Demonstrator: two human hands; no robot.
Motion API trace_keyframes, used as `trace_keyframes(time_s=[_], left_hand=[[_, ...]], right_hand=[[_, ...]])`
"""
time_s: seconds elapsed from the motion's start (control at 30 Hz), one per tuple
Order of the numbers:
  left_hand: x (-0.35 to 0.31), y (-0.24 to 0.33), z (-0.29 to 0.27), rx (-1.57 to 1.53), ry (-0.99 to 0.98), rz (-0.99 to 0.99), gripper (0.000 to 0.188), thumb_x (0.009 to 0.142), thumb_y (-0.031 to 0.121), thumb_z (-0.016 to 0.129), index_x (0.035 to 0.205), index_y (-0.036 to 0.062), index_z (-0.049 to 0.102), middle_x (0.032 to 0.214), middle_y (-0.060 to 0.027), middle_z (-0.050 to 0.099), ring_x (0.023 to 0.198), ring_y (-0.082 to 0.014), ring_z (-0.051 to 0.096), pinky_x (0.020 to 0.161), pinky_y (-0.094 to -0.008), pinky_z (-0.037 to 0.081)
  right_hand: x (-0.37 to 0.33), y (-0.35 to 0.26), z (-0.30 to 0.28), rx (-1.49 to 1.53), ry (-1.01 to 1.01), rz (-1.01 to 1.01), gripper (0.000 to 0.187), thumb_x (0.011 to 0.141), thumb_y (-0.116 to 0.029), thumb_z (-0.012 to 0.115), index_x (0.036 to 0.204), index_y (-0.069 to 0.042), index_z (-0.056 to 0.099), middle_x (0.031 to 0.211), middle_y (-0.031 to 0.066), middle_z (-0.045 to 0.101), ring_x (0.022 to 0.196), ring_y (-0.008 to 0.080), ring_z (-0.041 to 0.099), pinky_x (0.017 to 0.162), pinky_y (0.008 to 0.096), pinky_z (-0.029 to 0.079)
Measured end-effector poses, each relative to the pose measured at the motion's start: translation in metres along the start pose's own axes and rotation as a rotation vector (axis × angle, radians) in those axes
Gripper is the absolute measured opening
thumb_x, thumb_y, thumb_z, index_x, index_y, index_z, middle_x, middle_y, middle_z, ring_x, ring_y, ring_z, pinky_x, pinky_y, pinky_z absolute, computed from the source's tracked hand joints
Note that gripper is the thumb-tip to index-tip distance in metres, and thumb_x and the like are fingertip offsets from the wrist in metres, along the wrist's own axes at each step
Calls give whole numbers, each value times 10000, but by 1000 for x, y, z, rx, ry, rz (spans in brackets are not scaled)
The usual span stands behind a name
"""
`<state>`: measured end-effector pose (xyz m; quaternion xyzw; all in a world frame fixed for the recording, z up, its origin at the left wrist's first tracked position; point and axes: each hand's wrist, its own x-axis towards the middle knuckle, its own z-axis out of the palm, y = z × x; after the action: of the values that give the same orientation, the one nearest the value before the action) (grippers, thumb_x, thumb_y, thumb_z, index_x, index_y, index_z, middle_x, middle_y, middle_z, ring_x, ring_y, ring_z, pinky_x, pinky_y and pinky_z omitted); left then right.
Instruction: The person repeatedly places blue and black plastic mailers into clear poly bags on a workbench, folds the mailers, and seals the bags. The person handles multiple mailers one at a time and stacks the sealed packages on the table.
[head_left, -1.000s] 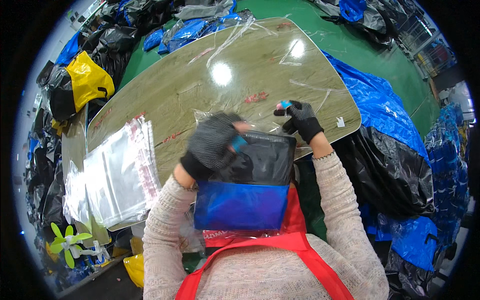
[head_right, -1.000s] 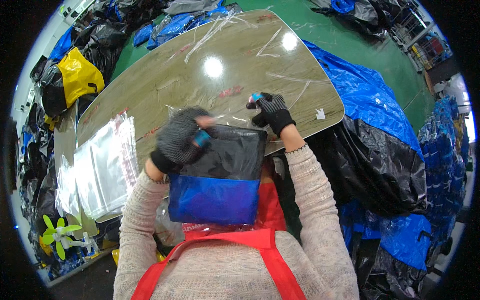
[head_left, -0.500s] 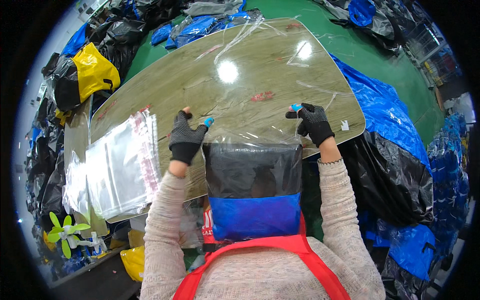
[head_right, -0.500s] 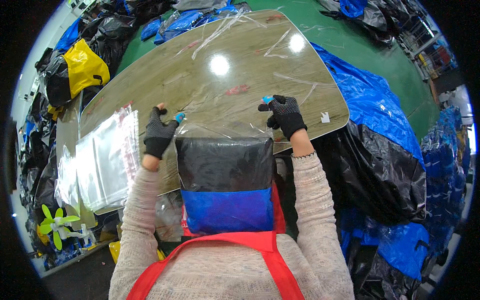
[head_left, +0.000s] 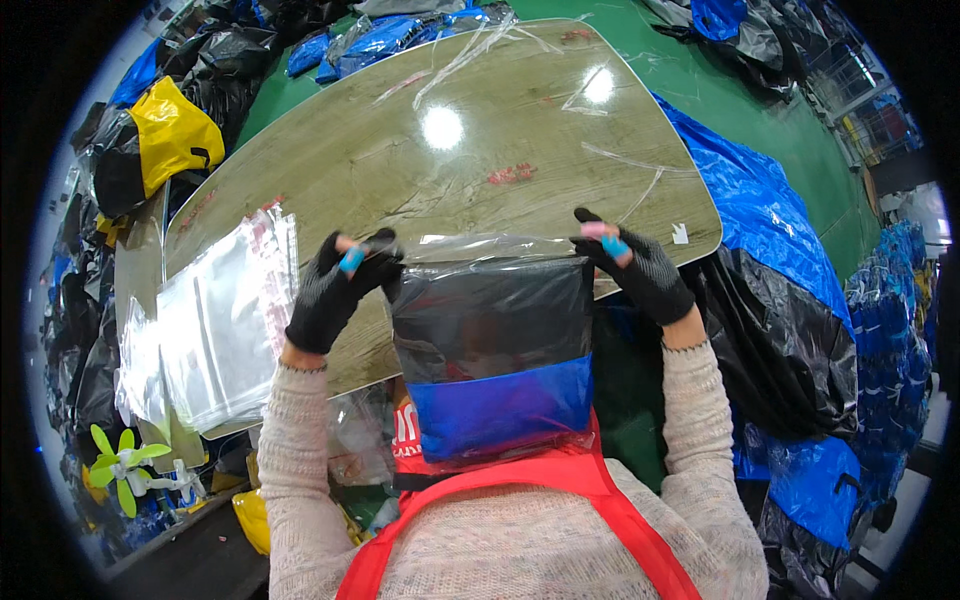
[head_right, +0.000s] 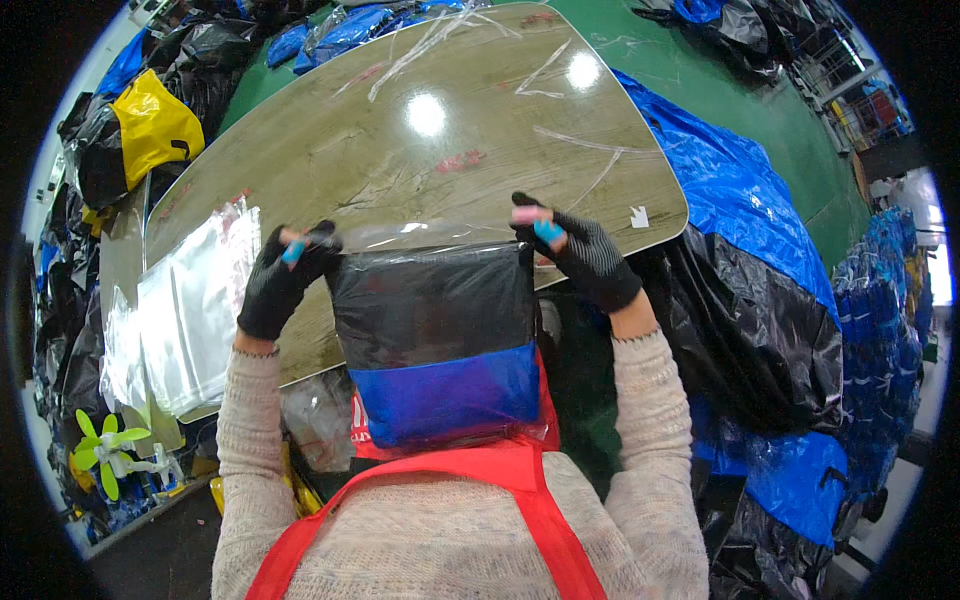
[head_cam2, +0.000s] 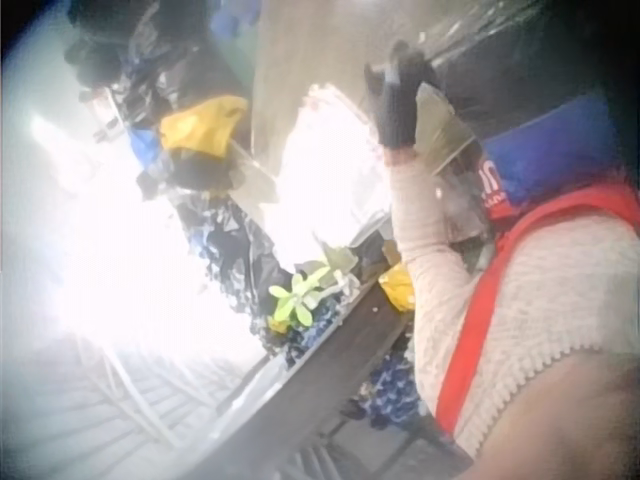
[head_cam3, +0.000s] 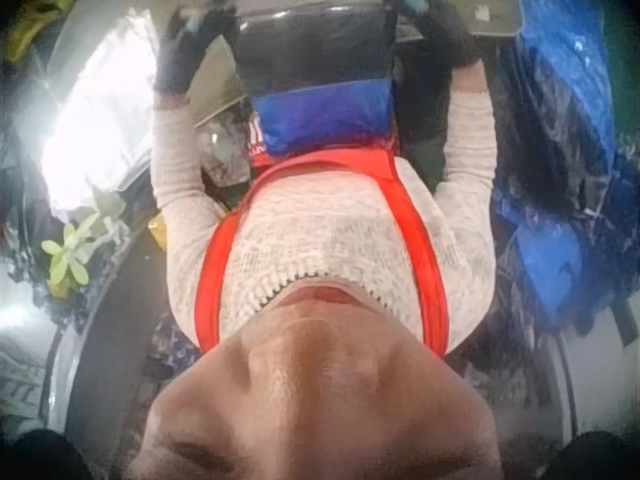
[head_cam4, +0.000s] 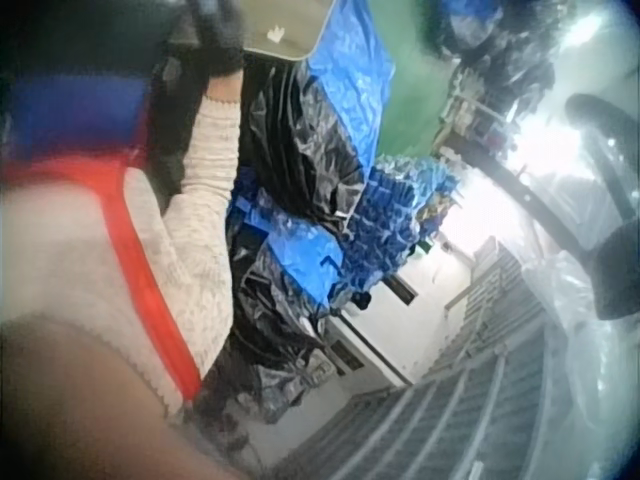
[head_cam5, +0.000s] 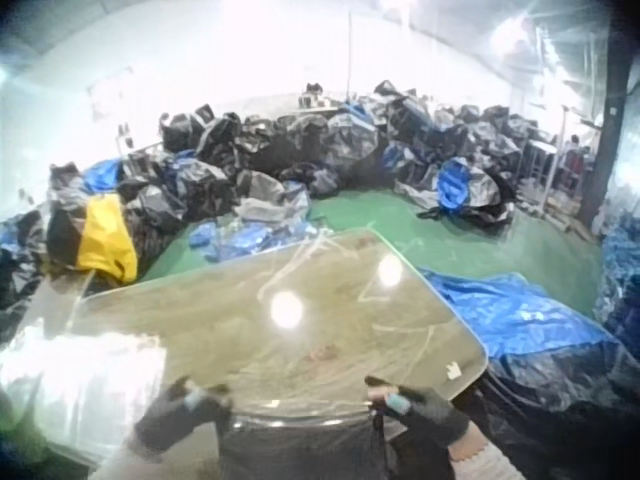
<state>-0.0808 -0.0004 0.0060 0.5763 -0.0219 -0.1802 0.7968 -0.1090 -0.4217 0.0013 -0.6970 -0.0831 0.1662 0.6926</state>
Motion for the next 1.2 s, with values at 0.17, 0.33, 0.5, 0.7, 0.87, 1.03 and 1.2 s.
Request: trace_keyframes(time_s=[0.17, 0.33, 0.5, 0.7, 0.87, 1.03, 1.2], left_hand=[[-50, -5, -19, 1178, -250, 468, 152, 826, 38, 616, 975, 36, 647, 1150, -156, 656, 1231, -336, 532, 1098, -459, 345], [-50, 38, 7, 1681, -173, 17, 233, 738, -35, 520, 901, 85, 636, 1116, -157, 661, 987, -347, 604, 819, -410, 481], [3, 2, 70, 1248, -25, 607, 359, 794, 32, 540, 1140, 54, 635, 1189, -190, 611, 1124, -370, 553, 1002, -406, 399], [-45, -97, 39, 440, 412, 134, 692, 860, 273, 674, 1437, 62, 355, 1426, -73, 416, 1288, -214, 413, 1082, -370, 323], [-16, -73, 14, 291, 84, -156, 570, 867, 252, 692, 1352, 39, 482, 1263, -55, 561, 1156, -168, 519, 1010, -312, 399], [93, 30, -43, 343, 269, 306, 439, 987, 264, 494, 1356, 27, 456, 1348, -140, 510, 1262, -221, 478, 1091, -365, 354], [111, 5, -57, -44, -280, 108, 427, 1028, 315, 365, 1388, 86, 374, 1398, -236, 443, 1220, -373, 512, 1041, -472, 421]], right_hand=[[-43, 10, 16, -1040, -84, -441, 511, 779, -59, 639, 1229, -300, 645, 1422, 150, 471, 1268, 360, 483, 1041, 442, 408], [-46, -55, 10, -1054, -187, 58, 538, 724, 21, 559, 1206, -197, 654, 1330, 173, 551, 1152, 363, 572, 964, 407, 470], [-7, -66, 92, -1096, -70, -479, 429, 860, -346, 592, 1214, -106, 618, 1258, 173, 574, 1137, 390, 550, 986, 426, 431], [-69, 19, -38, -1182, 788, -229, 300, 850, -180, 570, 1097, -17, 620, 1001, 231, 636, 910, 368, 631, 809, 459, 509], [-101, 60, -179, -1443, 697, 637, 409, 915, -339, 469, 1187, -81, 630, 1115, 206, 656, 996, 373, 640, 894, 474, 489], [-90, -48, -196, -1517, 864, 831, 393, 911, -366, 477, 1053, -56, 673, 1073, 240, 652, 975, 410, 637, 861, 494, 501], [-112, -167, -159, -1165, 1263, -501, 278, 989, -264, 442, 1006, -38, 603, 803, 174, 658, 707, 346, 648, 654, 459, 495]])
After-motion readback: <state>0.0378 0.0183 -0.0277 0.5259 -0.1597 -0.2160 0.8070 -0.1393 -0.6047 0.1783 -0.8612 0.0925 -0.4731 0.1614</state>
